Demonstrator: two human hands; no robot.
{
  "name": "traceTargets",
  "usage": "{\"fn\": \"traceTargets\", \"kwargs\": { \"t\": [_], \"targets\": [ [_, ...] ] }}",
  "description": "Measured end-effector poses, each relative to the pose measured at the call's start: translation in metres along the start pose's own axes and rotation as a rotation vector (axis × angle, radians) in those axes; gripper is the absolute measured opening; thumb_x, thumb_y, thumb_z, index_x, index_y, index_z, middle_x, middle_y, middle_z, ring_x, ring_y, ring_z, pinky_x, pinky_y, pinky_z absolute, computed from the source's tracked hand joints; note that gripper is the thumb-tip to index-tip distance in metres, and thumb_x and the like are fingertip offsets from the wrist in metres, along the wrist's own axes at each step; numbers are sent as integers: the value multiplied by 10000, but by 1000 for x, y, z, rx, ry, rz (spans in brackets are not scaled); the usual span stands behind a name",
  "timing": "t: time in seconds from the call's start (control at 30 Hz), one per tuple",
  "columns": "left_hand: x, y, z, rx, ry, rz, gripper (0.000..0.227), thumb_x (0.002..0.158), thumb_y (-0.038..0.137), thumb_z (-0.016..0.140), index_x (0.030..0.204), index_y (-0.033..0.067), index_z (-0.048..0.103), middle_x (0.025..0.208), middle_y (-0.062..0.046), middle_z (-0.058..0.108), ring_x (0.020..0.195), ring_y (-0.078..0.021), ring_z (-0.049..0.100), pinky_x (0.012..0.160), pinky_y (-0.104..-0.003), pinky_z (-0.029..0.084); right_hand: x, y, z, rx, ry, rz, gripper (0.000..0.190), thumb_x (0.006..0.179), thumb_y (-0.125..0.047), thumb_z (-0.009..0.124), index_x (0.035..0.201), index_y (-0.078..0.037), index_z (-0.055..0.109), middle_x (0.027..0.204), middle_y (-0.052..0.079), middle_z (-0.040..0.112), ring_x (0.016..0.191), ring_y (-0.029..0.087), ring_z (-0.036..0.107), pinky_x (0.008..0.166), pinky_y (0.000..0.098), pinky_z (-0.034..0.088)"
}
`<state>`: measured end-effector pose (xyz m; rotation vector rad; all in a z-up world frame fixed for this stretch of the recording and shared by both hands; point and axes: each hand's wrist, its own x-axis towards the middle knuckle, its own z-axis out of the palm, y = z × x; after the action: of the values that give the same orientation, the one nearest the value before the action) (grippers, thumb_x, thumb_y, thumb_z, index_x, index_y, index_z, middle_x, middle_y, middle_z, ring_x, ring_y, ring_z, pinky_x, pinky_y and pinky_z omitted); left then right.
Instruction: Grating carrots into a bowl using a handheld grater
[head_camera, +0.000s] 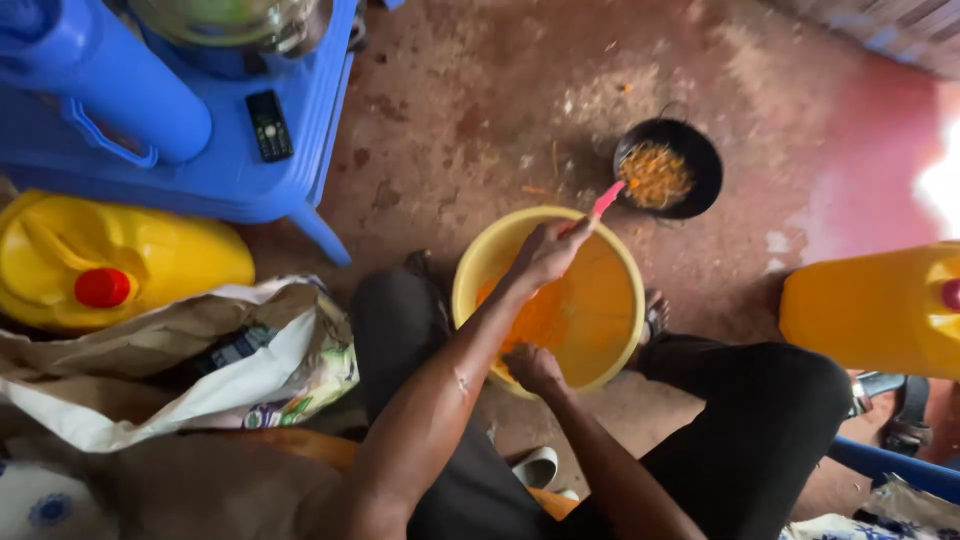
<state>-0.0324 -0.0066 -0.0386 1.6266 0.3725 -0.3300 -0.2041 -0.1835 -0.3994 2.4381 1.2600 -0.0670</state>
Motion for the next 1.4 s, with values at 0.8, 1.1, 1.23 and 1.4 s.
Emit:
{"fn": "traceTargets", "kwargs": {
  "t": [0.8,1.1,1.23,1.4],
  "targets": [
    [-115,35,8,-391,-104,-26,528,1053,583,634,1217,84,690,973,-121,706,812,-195,730,708,-335,639,-52,235,-373,1822,552,708,315,930,-156,800,1244,-138,806,652,62,615,623,143,641,678,263,517],
    [-85,67,31,-399,-127,1,755,1123,522,484,1689,54,308,1724,-230,327,1582,-406,317,1298,-604,227,-38,252,-376,1618,566,776,276,958,-289,751,1224,-221,781,618,25,649,588,144,614,633,292,486],
    [-57,35,36,-456,-124,13,574,1118,438,577,1612,153,515,1441,-131,655,1170,-249,715,1066,-499,569,-39,251,-375,1585,608,847,243,972,-269,804,1196,-178,786,660,51,685,615,137,648,658,257,489],
    [-22,-9,29,-526,-61,14,684,1091,561,581,1608,120,503,1361,-153,677,1058,-265,739,910,-435,624,-34,239,-383,1453,619,760,248,926,-178,805,1171,-175,774,974,173,785,834,406,759,795,462,593]
  ]
}}
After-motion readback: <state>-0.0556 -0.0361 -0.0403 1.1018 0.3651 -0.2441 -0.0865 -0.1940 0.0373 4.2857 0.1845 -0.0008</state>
